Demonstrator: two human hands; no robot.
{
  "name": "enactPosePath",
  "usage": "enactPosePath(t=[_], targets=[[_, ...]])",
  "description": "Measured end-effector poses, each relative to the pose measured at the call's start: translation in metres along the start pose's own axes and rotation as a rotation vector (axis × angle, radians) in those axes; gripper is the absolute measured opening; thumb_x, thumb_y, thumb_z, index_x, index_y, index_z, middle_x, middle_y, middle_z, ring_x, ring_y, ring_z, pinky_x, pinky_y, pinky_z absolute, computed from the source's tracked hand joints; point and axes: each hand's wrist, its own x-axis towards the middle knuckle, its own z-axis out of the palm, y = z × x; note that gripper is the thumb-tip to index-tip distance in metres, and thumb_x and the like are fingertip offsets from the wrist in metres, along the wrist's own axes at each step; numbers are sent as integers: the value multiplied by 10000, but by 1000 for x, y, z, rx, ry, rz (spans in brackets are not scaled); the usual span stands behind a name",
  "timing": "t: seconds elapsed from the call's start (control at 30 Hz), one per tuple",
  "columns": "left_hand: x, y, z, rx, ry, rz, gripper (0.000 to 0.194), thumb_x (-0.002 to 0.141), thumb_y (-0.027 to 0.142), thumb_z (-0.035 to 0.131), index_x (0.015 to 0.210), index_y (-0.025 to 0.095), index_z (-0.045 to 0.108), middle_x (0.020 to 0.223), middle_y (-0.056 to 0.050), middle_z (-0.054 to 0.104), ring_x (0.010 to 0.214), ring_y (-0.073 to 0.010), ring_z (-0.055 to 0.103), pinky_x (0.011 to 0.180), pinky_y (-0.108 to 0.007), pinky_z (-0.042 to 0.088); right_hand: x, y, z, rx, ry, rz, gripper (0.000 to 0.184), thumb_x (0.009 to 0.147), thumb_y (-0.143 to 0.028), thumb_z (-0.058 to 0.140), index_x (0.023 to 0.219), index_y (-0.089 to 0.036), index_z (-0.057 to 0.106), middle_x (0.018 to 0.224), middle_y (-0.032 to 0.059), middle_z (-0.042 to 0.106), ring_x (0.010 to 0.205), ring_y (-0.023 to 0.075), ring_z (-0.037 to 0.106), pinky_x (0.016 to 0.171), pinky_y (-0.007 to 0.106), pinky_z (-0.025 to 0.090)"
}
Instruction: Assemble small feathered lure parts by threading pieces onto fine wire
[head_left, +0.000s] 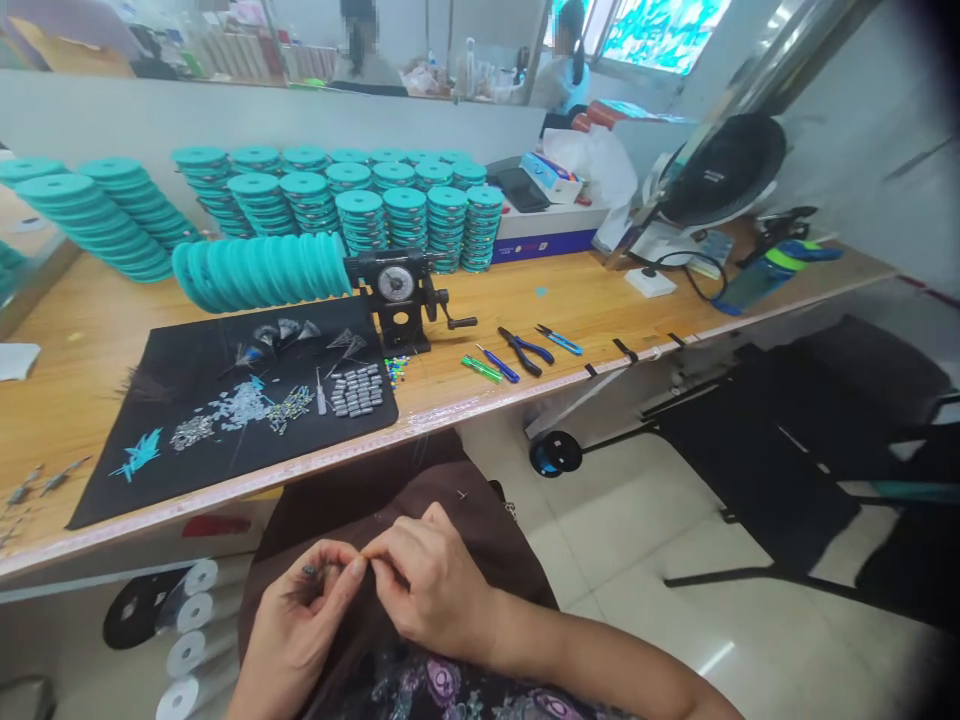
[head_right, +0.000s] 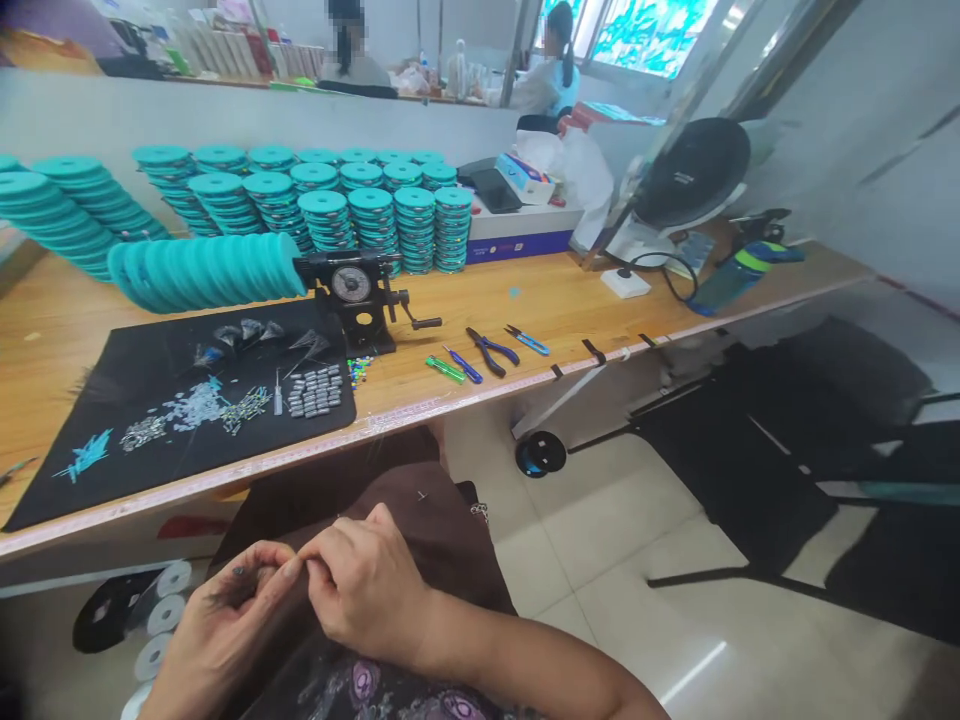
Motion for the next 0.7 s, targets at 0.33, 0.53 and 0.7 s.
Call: enactPosePath(t=[0.33, 0.53, 0.7], targets=[[8, 0, -28, -510, 114, -384, 439, 496, 345, 937, 844, 206, 707, 661, 71, 605, 481, -34, 440, 461, -101, 425, 4, 73, -30, -166, 26, 375, 121, 734, -112, 557, 813, -191, 604, 677, -6, 652, 633, 169, 597, 707, 294, 387], [19, -21, -21, -75, 83, -212, 476, 484, 519, 886, 721, 152, 697, 660, 11, 643, 639, -136, 558, 566, -168, 473, 1, 124, -65, -192, -25, 406, 157, 900, -195, 540, 922, -194, 696, 822, 36, 715, 756, 182, 664, 702, 266, 468], [12, -31, -12, 138, 22, -141, 491, 560, 594, 810, 713, 154, 657, 561, 26, 552, 514, -127, 465, 450, -197, 395, 1, 88, -64, -270, -32, 320, 262, 941, -95, 440, 1003, -115, 693, 1022, 168, 687, 1010, 268, 620, 924, 396, 437]])
